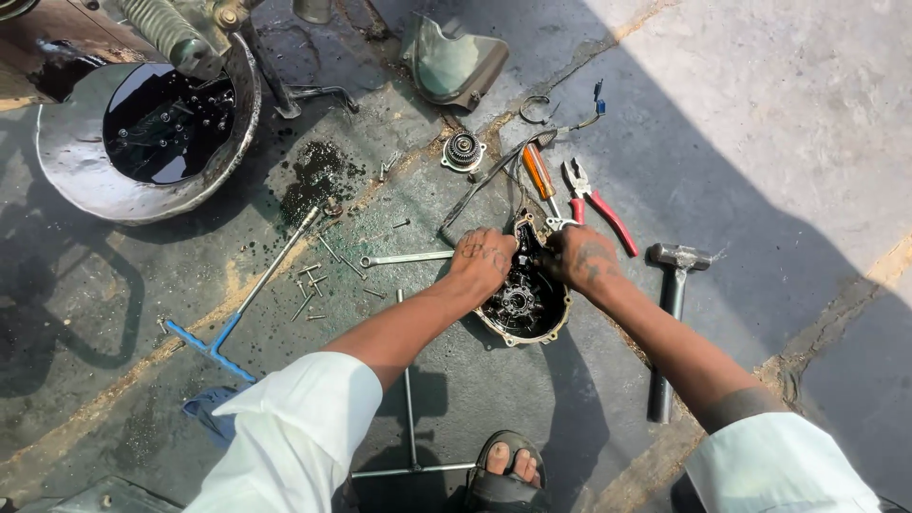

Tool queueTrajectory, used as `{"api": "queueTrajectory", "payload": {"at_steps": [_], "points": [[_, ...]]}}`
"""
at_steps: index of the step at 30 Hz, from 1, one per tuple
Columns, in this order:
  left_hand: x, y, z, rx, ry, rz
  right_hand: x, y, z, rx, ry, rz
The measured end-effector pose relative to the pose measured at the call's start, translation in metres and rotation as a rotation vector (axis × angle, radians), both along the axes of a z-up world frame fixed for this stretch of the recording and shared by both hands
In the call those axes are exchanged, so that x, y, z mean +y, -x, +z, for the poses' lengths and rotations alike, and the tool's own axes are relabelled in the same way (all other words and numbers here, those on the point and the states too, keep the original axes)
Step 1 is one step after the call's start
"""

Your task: Repairing and cleaning internal engine components of a motorcycle.

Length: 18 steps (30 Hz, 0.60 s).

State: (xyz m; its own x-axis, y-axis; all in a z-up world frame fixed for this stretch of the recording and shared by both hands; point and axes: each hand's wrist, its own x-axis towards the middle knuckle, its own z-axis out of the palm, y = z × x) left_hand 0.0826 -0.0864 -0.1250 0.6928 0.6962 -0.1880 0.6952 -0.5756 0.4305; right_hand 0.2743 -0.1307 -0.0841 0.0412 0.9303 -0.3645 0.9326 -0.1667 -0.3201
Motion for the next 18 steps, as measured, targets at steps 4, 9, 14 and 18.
{"api": "queueTrajectory", "payload": {"at_steps": [4, 9, 14, 18], "points": [[-0.001, -0.007, -0.015, 0.097, -0.045, -0.054, 0.005, 0.002, -0.018, -0.136, 0.068, -0.026], [-0.003, -0.005, -0.022, 0.077, -0.165, -0.205, 0.005, -0.004, -0.036, -0.106, 0.032, -0.023], [0.006, -0.013, -0.169, -0.462, -0.931, -0.017, 0.006, -0.007, -0.040, -0.028, 0.063, -0.095], [0.002, -0.004, -0.053, -0.039, -0.297, -0.220, 0.012, -0.026, -0.055, 0.060, -0.047, -0.084]]}}
